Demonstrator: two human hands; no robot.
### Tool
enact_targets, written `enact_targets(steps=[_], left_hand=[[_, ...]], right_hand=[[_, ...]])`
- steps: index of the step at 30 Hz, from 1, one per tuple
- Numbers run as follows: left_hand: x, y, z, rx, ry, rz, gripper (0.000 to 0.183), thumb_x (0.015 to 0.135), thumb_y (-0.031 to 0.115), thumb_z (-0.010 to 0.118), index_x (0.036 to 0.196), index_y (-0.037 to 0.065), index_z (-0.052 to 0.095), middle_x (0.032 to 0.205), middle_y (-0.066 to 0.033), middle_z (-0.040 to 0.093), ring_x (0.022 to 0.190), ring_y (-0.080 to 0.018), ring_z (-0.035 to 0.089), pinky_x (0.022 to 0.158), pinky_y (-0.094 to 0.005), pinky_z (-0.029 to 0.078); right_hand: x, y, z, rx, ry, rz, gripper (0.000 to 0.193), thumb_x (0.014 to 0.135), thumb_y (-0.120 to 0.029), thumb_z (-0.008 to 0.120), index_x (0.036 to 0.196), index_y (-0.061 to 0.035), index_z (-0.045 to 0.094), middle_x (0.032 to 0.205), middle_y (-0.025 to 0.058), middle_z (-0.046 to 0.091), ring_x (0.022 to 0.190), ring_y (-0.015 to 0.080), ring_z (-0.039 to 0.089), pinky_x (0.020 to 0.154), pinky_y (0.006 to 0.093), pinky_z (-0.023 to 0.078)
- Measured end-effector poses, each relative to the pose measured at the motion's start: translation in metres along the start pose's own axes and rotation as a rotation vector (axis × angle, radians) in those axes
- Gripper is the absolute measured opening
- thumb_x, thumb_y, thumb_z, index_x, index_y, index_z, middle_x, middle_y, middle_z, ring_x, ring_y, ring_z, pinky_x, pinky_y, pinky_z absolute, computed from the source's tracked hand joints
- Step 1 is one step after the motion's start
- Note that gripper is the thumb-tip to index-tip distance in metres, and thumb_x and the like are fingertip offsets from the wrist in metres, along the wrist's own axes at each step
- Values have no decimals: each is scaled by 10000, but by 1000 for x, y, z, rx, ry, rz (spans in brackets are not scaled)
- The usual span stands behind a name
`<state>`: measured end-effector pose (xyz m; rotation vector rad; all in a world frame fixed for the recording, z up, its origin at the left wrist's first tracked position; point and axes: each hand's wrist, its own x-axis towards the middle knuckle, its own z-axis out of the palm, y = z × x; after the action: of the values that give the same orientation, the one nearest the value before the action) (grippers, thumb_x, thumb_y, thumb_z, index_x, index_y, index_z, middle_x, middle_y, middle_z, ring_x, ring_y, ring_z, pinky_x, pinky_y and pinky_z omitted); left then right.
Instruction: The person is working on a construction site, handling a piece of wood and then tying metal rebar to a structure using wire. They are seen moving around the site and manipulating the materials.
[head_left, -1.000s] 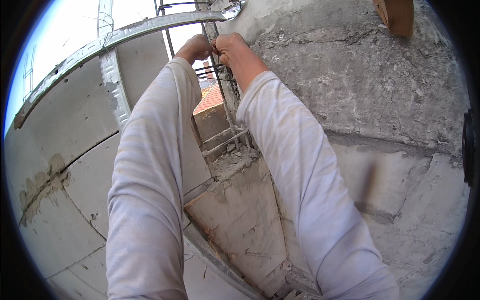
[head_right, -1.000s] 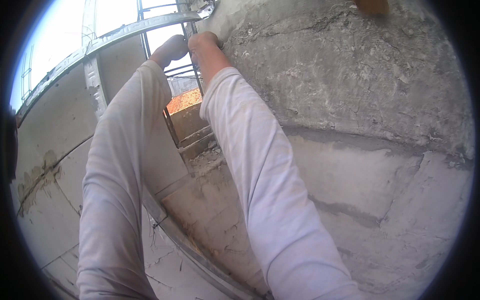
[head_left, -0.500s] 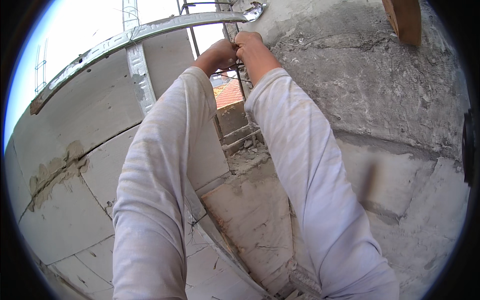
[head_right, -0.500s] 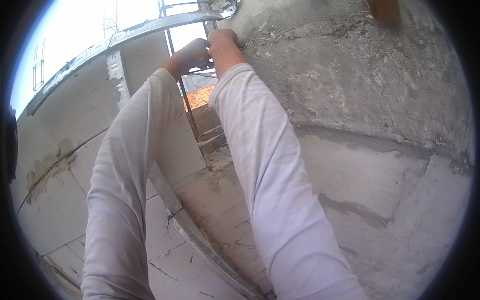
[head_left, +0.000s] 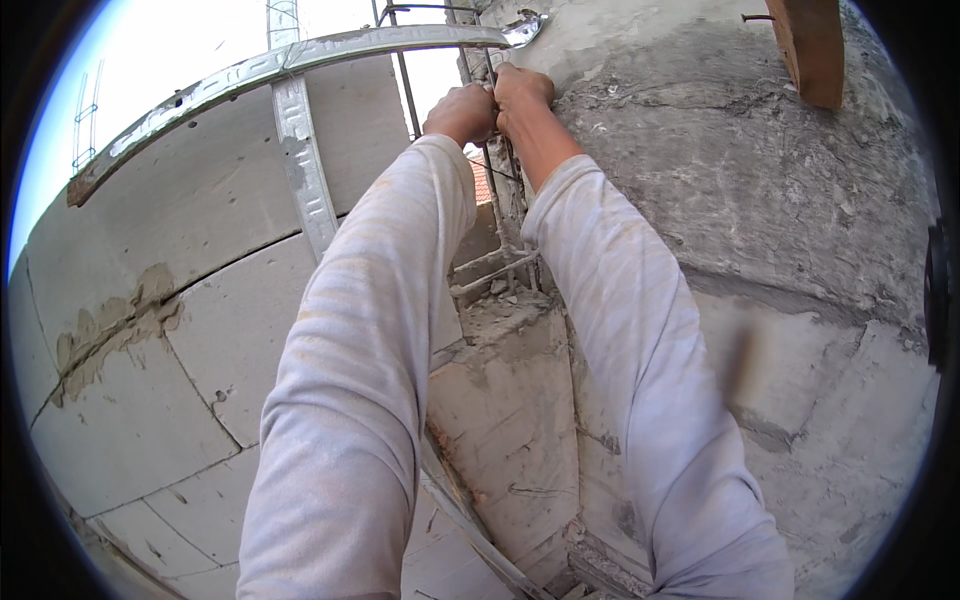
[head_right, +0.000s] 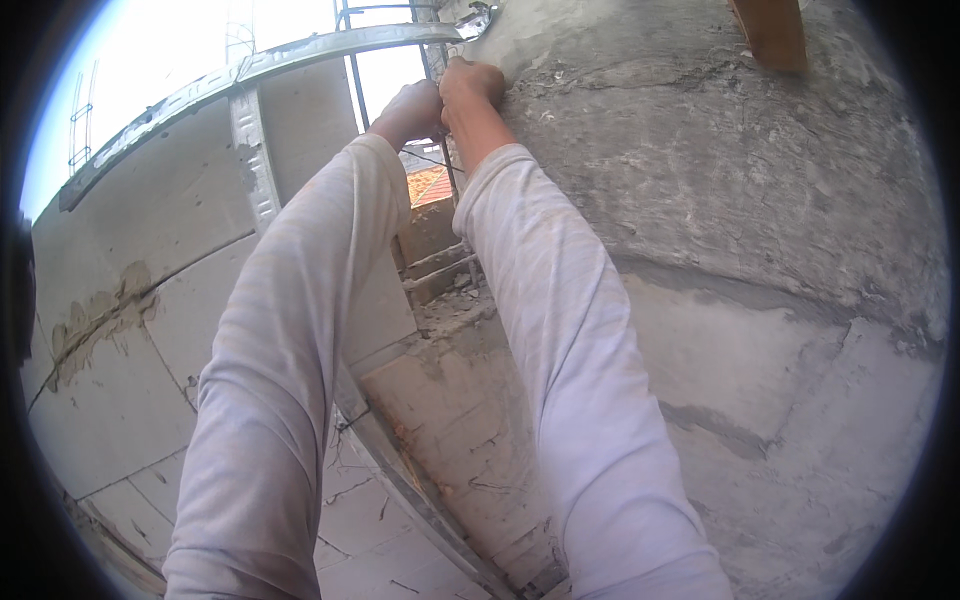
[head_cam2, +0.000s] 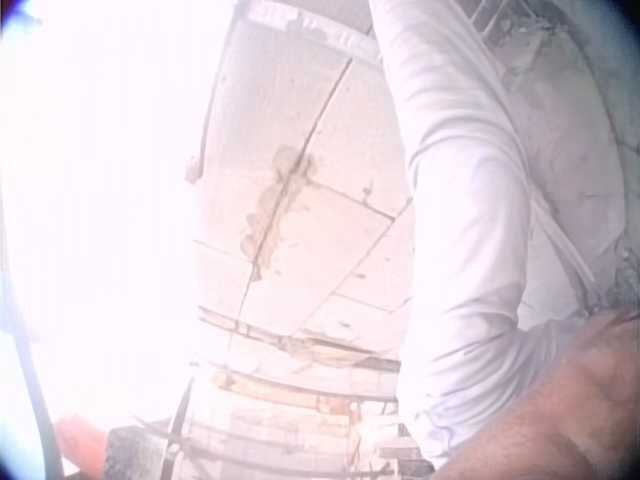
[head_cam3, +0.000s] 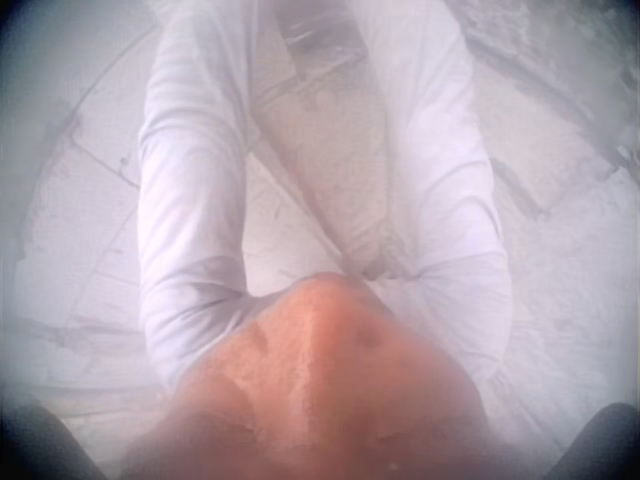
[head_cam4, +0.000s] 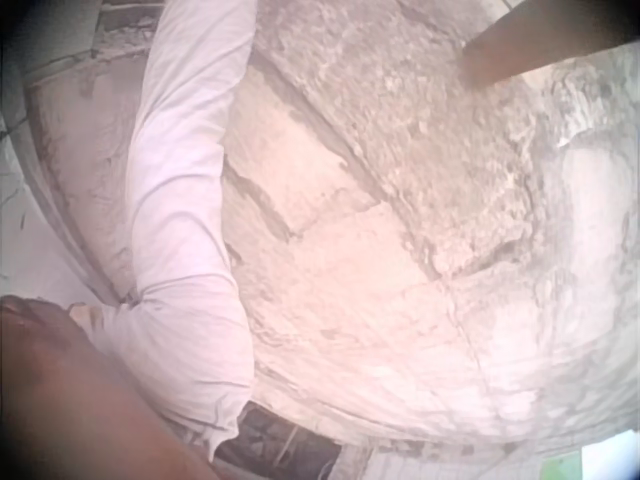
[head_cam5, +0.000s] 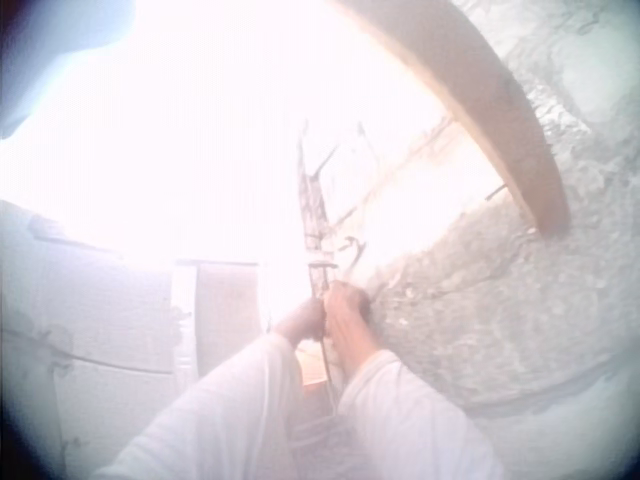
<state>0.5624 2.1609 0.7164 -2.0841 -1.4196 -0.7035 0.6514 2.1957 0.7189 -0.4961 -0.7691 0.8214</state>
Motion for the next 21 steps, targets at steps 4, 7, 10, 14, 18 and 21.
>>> enact_targets(steps=[4,7,10,14,18,21], left_hand=[[-4,6,2,25,5,-68,349,862,168,665,1188,43,679,1221,-199,664,1155,-335,637,973,-415,508],[-1,12,2,-67,45,-129,363,879,192,633,1209,48,670,1259,-193,649,1176,-344,627,995,-433,495],[3,9,7,-108,90,-171,373,880,206,637,1216,47,667,1286,-190,636,1195,-351,616,1005,-447,487],[7,5,8,-68,45,-153,386,880,217,649,1228,53,662,1315,-190,619,1225,-343,599,1020,-453,474],[10,8,6,-37,-10,-142,376,871,170,642,1230,61,663,1320,-184,618,1225,-341,598,1026,-457,465],[13,11,9,-30,36,-127,379,858,152,652,1226,64,665,1310,-178,625,1218,-342,602,1023,-457,465]], right_hand=[[-29,-12,-15,-321,3,-201,318,891,-299,715,987,4,715,935,203,729,858,319,717,733,392,570],[-18,-6,-26,-524,80,-531,347,876,-326,719,904,20,721,922,221,724,870,353,714,793,398,560],[-21,-7,-37,-596,-48,-561,381,862,-348,720,980,15,721,985,222,721,922,370,705,844,395,548],[-25,-26,-33,-981,-22,-610,379,867,-337,703,1043,-2,718,1032,217,715,986,360,695,853,406,549],[-16,-33,-27,-1151,30,-568,374,893,-370,666,993,-15,730,963,169,723,916,304,695,807,391,546],[1,-17,-38,-783,-137,-530,371,917,-363,641,977,-9,731,892,118,718,847,231,671,769,374,535]])
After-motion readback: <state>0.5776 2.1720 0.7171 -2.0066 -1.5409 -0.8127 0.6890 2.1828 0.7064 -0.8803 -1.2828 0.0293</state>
